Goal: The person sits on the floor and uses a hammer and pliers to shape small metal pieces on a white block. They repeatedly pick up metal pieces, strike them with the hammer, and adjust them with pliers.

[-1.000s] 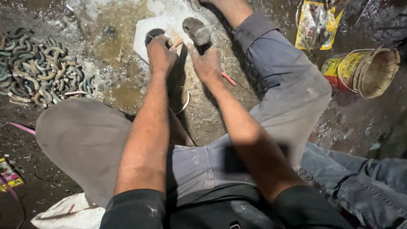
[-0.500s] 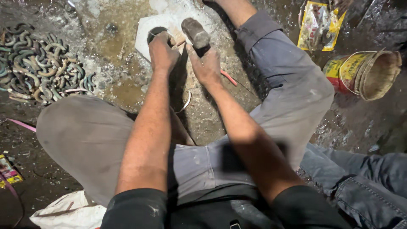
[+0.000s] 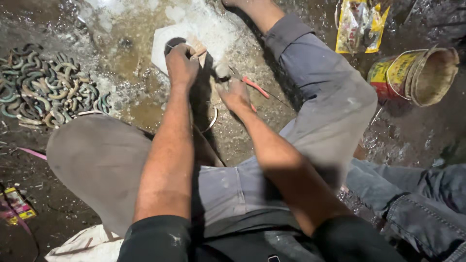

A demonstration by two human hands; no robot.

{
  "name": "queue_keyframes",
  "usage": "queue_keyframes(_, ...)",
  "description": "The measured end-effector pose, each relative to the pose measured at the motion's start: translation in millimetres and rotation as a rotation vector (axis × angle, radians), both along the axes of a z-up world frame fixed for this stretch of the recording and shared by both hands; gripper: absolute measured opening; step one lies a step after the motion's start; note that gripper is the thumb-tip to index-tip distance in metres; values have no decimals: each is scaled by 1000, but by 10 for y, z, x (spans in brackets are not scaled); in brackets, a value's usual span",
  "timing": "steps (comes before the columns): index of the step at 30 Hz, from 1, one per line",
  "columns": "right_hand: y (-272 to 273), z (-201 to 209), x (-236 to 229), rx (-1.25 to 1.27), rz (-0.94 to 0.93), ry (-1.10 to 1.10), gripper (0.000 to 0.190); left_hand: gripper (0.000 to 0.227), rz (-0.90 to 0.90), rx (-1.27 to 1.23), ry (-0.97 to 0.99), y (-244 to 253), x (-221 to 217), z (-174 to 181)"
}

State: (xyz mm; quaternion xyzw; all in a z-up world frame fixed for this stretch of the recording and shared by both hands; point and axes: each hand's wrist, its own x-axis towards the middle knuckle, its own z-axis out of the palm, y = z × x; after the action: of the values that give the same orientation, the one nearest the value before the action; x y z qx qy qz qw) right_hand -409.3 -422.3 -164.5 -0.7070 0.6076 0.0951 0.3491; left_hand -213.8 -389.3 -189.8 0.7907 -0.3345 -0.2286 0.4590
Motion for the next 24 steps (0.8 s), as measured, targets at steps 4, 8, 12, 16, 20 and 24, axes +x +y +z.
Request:
queue_keyframes(4,119,-46,-128,42,121,261,51,7,87,-17,152,40,-3,98)
queue_keyframes(8,-2,94,14,-152,148,-69,38,7,131,-108,667,24,-14,324)
queue_keyframes(12,-353,573,455,-361,-72,-641,21,9,-57,-327,966,13,20,720)
queue_keyframes(16,-423,1189,612,-186,-73,-1106,23,15,-214,-388,1152,102,16,1102)
queue_keyframes(20,-245,1637,614,-249,41,-1203,19,14,-258,-409,1164,187,24,1306)
queue_keyframes(24,-192,1856,584,-105,-40,-1112,20,17,-139,-107,724,260,314,1393)
